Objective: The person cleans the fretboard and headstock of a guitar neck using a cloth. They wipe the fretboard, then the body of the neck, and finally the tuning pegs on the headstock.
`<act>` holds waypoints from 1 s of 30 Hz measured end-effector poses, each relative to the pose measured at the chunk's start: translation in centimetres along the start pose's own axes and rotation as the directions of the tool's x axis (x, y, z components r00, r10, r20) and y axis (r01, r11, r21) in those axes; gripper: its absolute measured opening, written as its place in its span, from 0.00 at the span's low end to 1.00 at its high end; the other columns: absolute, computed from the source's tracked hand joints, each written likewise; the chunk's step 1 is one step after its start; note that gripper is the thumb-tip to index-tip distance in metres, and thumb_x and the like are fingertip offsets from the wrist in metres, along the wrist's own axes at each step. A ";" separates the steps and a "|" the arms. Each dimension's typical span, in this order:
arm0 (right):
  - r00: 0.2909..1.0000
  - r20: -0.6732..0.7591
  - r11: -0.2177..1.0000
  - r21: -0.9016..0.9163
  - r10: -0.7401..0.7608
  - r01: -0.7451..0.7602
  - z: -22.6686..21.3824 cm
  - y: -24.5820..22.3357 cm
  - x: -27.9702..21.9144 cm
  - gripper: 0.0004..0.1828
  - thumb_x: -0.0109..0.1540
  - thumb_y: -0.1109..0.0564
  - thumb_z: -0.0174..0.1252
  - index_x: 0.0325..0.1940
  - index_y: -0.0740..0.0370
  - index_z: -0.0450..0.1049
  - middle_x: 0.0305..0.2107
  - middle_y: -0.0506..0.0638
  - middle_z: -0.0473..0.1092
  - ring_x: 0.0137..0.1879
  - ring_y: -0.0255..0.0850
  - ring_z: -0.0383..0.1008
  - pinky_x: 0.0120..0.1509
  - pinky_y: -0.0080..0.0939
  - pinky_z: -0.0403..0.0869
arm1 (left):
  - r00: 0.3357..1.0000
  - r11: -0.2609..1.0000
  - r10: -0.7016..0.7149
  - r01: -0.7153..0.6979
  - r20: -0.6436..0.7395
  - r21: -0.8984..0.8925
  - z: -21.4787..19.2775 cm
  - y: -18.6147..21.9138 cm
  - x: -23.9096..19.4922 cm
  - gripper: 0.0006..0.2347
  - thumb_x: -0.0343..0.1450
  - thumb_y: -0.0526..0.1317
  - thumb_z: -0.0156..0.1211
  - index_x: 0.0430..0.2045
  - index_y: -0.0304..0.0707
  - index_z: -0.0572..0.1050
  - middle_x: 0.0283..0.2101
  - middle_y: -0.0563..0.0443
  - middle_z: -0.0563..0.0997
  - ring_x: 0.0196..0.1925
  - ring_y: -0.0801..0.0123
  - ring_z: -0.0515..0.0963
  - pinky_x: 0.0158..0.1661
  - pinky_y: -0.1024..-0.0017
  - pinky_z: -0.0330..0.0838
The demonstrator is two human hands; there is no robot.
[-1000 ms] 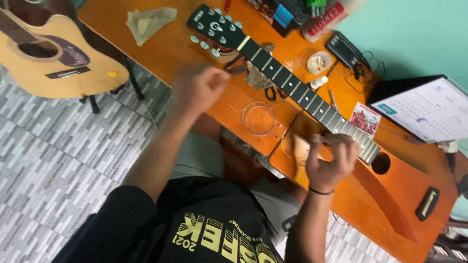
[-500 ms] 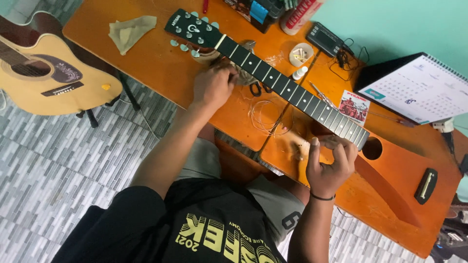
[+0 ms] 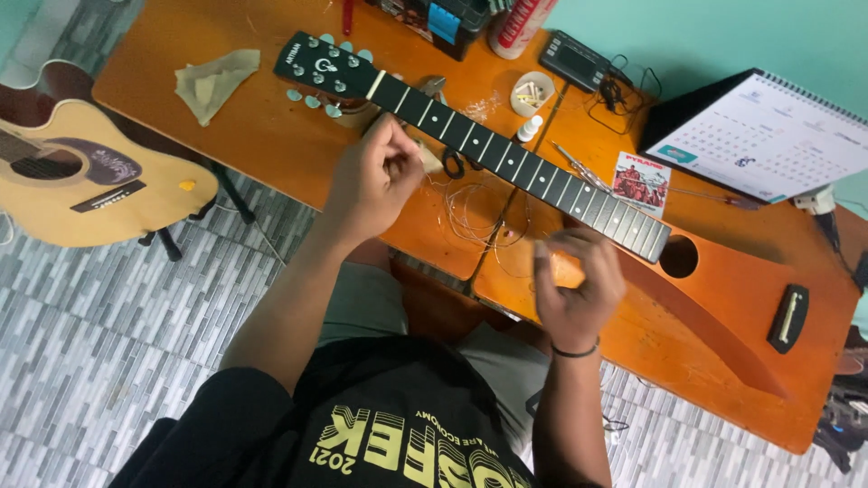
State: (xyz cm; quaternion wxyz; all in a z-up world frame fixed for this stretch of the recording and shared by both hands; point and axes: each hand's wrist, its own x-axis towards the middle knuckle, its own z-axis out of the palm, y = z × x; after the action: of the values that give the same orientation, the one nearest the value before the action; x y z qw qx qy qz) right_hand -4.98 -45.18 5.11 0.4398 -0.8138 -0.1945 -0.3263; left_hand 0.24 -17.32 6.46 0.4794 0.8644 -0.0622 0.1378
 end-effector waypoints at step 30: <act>0.958 0.287 0.968 -0.241 0.006 0.066 -8.7 -0.8 8.2 0.07 0.64 0.68 0.70 0.44 0.61 0.84 0.36 0.55 0.76 0.43 0.55 0.77 0.48 0.50 0.75 | 0.685 0.649 0.699 -0.487 0.206 -0.584 4.7 7.2 7.3 0.03 0.73 0.33 0.67 0.33 0.35 0.77 0.30 0.44 0.82 0.33 0.55 0.84 0.39 0.61 0.77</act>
State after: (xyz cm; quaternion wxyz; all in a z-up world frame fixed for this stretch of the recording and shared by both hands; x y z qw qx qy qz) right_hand -2.79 -51.86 14.78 0.2966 -0.8979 -0.2260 -0.2340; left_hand 6.32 -24.92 12.16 0.5803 0.6516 -0.4813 0.0842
